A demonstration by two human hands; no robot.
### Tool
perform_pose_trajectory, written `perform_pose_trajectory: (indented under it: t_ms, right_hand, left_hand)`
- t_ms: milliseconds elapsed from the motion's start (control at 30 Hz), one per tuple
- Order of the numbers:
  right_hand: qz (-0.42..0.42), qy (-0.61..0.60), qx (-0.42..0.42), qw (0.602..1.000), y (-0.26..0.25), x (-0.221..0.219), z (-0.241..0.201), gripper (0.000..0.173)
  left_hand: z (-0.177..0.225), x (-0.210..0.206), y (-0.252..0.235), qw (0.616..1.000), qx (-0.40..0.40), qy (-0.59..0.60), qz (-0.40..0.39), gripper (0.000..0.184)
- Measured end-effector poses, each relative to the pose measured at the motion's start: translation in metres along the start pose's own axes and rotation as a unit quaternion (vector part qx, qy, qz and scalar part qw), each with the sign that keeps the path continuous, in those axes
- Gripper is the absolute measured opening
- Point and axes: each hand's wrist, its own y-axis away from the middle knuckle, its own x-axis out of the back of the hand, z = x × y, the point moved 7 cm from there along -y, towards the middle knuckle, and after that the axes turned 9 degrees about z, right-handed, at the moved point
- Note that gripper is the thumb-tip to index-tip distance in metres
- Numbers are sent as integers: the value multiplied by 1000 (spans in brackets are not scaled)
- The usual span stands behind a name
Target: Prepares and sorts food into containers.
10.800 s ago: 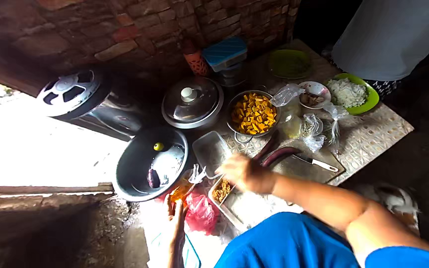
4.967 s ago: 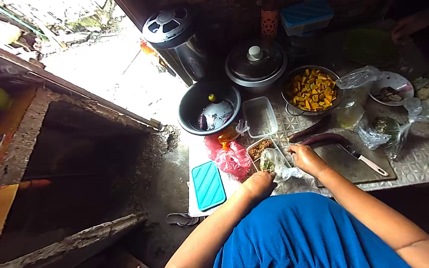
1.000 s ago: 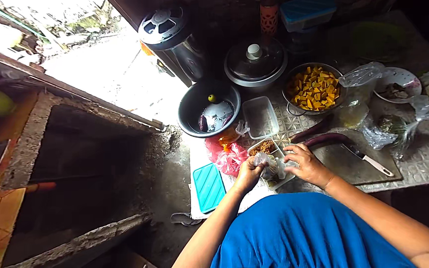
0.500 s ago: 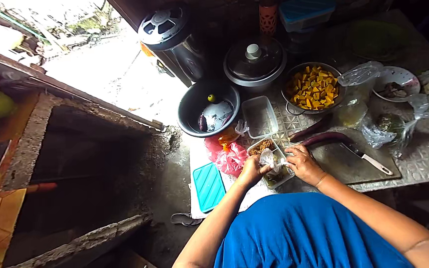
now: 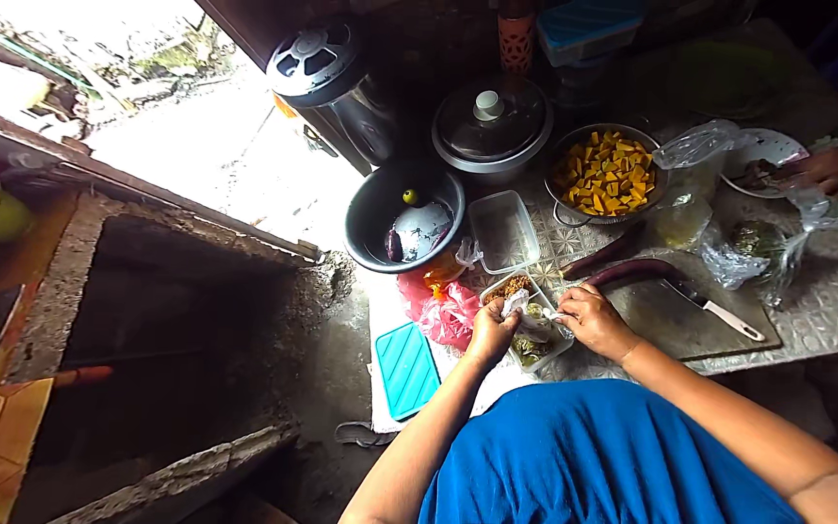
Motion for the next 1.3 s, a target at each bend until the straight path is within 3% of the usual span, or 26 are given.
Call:
perform_pose_trajectory:
  t_ms: [100, 267, 433, 567, 667, 800, 867, 967, 1133, 1300]
  right_hand:
    - [-14, 6, 10, 1000, 0, -3, -6, 19]
    - [-66, -106, -24, 992, -6, -11, -10, 38]
    - [-28, -52, 7, 998, -7, -16, -12, 21]
    - [29, -115, 29, 992, -7, -8, -14, 17]
    - [-26, -63, -1, 998, -9, -14, -4, 22]
    - [-32, -57, -9, 998, -14, -15, 1, 24]
    - [-98, -12, -46, 994, -11, -24, 8, 26]
    - [-100, 22, -44, 994, -7, -28, 3, 31]
    - [-109, 90, -24, 990, -12, -29, -9, 40]
    - [-220, 164, -4, 962, -13, -49, -18, 33]
  left_hand:
    - [0, -1, -1, 1000, -9, -25, -2, 17]
    - [8, -10, -2, 999, -31, -24, -33, 22]
    - [22, -14, 3, 996, -60, 31, -49, 24]
    - [32, -1, 4, 995, -98, 18, -21, 23]
    - [27, 1, 0, 991, -111, -67, -24, 28]
    - [30, 3, 1, 986, -97, -135, -19, 30]
    - [23, -1, -1, 980, -66, -181, -48, 32]
    - [8, -8, -1, 966, -24, -247, -78, 36]
    - [-2, -9, 3, 963, -18, -258, -80, 35]
    - [-6, -5, 5, 958, 8, -270, -97, 33]
